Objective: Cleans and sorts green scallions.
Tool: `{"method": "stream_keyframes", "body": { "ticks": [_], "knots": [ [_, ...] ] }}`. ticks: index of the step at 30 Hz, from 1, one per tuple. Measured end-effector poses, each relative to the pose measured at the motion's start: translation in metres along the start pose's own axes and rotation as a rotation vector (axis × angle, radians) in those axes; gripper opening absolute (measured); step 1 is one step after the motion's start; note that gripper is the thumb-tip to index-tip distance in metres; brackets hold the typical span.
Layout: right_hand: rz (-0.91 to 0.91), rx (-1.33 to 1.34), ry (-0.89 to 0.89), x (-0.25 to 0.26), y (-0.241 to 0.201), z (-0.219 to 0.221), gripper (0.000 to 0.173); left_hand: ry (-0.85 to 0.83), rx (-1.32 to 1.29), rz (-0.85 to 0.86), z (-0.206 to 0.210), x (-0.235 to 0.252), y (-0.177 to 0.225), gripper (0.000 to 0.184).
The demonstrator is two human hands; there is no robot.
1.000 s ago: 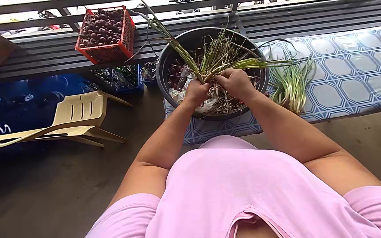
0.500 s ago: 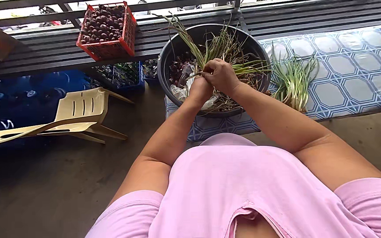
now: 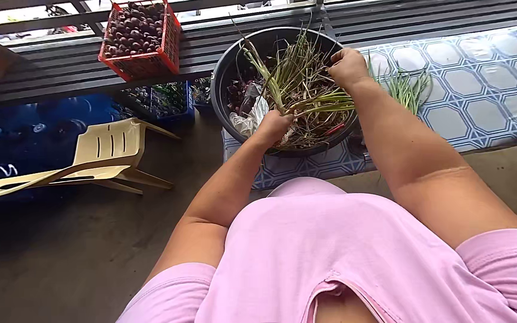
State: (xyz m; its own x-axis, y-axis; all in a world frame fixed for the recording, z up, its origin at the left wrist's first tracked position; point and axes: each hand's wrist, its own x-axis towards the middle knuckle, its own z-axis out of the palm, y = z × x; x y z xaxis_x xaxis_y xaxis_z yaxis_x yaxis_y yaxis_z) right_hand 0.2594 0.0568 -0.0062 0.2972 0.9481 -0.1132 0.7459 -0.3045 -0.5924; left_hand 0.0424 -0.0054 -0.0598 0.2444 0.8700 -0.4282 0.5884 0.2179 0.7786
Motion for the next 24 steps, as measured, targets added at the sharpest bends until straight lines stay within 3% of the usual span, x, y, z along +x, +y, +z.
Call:
{"method": "stream_keyframes", "body": {
  "ticks": [3,4,7,9,13,17,19,22,24],
  "knots": [
    [-0.091,-0.041,-0.198,-0.018,-0.013,0.014,0.037,-0.001,0.053,0.021,-0.003,0.0,0.005,0.035],
    [-0.123,0.038,-0.235,-0.027,-0.019,0.021,0.031,-0.013,0.09,0.027,-0.004,-0.001,0.009,0.036],
    [-0.113,0.281,-0.406,-0.046,-0.035,0.038,0.041,-0.017,0.162,0.076,-0.001,-0.004,0.016,0.033],
    [-0.074,0.424,-0.424,-0.05,-0.038,0.043,0.032,-0.005,0.188,0.116,0.001,-0.002,0.016,0.029],
    [-0.067,0.493,-0.348,-0.049,-0.036,0.048,0.025,0.006,0.184,0.121,0.001,-0.001,0.013,0.03],
    [-0.322,0.12,-0.136,-0.059,-0.036,0.047,0.032,0.028,0.201,0.087,0.002,-0.002,0.02,0.032],
    [-0.364,0.024,-0.069,-0.062,-0.036,0.052,0.033,0.032,0.202,0.071,0.0,0.0,0.026,0.03],
    [-0.324,0.002,0.047,-0.054,-0.034,0.059,0.034,0.017,0.239,0.05,-0.005,0.003,0.036,0.029],
    [-0.138,0.059,0.095,-0.038,-0.027,0.045,0.037,-0.026,0.332,0.038,-0.006,-0.004,0.042,0.035]
  ]
}}
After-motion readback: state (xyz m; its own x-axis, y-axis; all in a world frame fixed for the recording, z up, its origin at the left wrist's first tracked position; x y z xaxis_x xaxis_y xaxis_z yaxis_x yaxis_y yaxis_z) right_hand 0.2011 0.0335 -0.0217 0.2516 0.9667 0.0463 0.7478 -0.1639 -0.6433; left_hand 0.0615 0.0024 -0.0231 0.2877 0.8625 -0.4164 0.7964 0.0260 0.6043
